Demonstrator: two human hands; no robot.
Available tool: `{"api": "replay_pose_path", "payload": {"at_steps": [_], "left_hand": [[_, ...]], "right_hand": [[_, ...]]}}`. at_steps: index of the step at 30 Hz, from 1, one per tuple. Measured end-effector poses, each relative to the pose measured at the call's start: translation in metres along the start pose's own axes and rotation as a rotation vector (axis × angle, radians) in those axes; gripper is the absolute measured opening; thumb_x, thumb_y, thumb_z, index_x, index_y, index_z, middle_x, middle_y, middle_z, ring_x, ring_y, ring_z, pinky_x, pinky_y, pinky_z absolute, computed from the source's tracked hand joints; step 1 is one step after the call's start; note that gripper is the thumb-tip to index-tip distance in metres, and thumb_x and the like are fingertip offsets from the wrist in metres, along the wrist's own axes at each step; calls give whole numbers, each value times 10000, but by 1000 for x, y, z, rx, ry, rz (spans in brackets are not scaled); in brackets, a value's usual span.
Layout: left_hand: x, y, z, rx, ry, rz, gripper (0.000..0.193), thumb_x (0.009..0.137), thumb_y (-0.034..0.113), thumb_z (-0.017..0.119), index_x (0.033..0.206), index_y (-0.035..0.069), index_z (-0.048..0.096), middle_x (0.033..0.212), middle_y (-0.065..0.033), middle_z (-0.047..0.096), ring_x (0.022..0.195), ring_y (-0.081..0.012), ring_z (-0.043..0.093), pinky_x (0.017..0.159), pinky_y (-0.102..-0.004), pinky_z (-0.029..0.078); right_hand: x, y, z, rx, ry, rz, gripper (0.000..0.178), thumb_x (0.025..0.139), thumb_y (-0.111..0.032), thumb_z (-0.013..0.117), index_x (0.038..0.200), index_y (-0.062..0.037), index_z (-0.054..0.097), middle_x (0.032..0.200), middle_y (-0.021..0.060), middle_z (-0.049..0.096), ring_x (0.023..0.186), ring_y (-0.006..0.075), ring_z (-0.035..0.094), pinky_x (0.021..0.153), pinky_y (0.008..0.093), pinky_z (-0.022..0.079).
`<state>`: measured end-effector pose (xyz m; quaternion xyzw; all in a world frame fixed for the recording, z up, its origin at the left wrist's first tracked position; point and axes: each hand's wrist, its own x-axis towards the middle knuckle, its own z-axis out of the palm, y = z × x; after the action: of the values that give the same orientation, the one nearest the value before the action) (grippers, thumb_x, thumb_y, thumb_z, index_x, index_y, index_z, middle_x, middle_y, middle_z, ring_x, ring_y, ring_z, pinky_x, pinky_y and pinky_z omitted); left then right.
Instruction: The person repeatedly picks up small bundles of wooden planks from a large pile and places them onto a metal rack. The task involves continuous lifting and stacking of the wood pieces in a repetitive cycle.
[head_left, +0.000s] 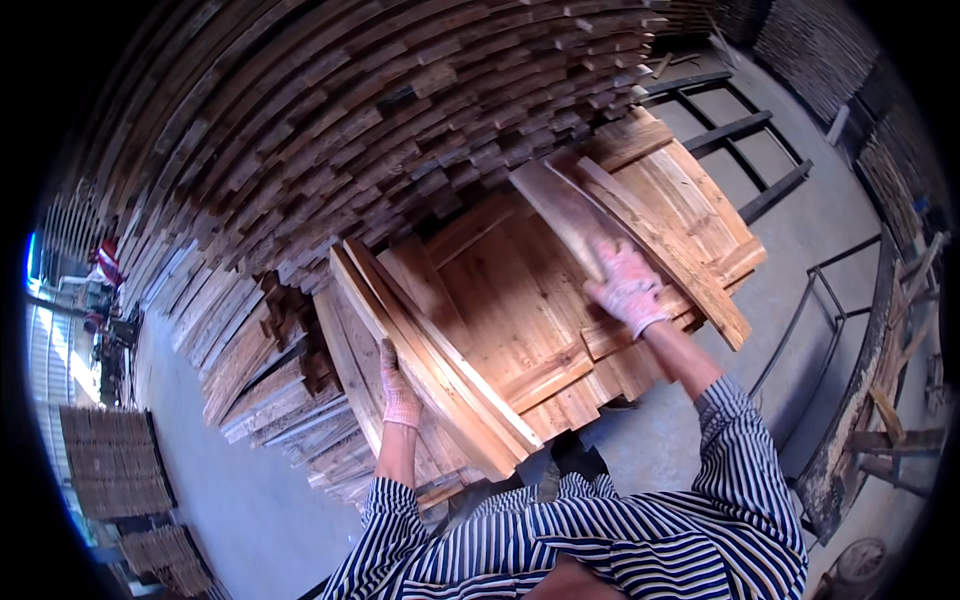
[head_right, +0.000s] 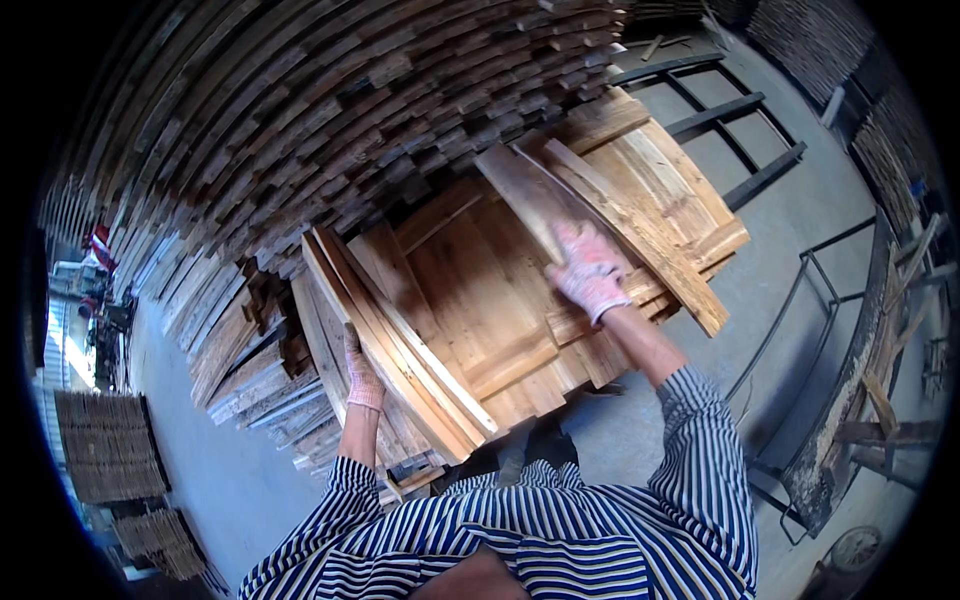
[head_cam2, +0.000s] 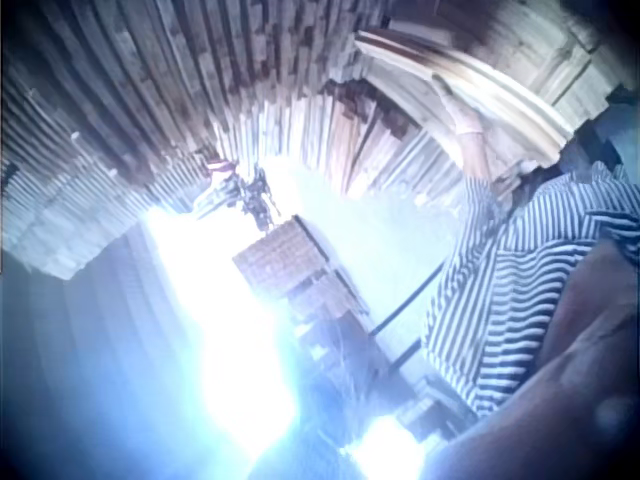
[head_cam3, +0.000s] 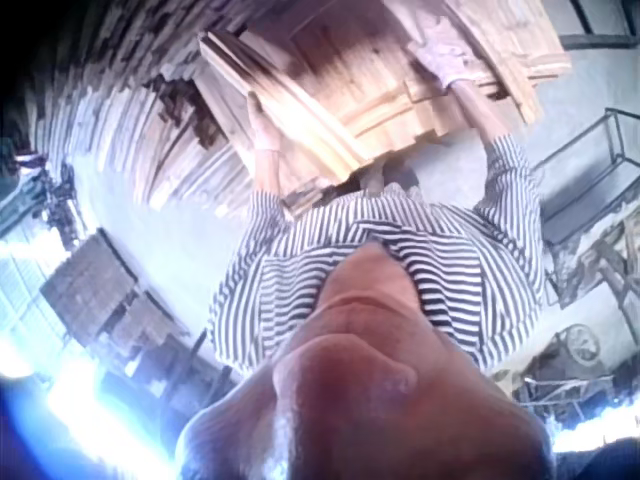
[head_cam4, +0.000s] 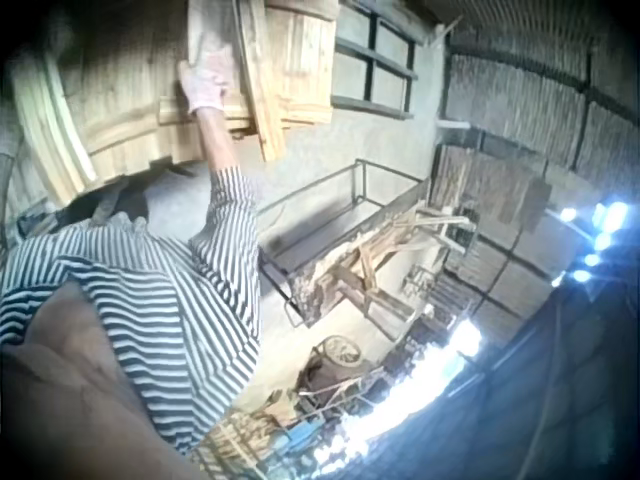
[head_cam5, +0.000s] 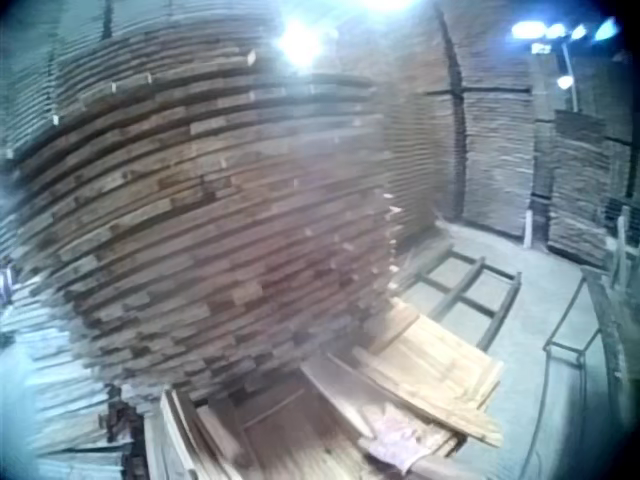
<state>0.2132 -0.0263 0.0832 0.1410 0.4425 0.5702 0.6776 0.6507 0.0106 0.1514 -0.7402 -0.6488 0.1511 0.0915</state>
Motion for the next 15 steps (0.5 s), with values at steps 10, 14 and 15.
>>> {"api": "replay_pose_path", "payload": {"at_steps": [10,14,15], "left_hand": [[20,-7,-58,-186,-173,-152,749,823,633,771,1316,85,636,1232,-78,700,1114,-292,663,999,-469,562],[22,-13,-53,-201,-130,-108,695,879,615,720,1318,81,639,1242,-77,702,1133,-288,661,1047,-434,536],[24,-6,-73,-249,-249,-134,701,889,605,716,1344,81,621,1274,-84,688,1162,-291,649,1058,-442,528]], "right_hand": [[-32,-161,105,235,-198,-187,792,944,-588,548,1572,-134,382,1439,301,496,1259,467,556,1093,525,435],[17,-73,63,-176,406,6,765,921,-509,582,1553,-116,403,1533,300,410,1346,481,461,1084,602,409],[44,-53,36,-234,336,139,767,897,-471,627,1550,-133,408,1512,292,427,1348,472,457,1059,616,417]]}}
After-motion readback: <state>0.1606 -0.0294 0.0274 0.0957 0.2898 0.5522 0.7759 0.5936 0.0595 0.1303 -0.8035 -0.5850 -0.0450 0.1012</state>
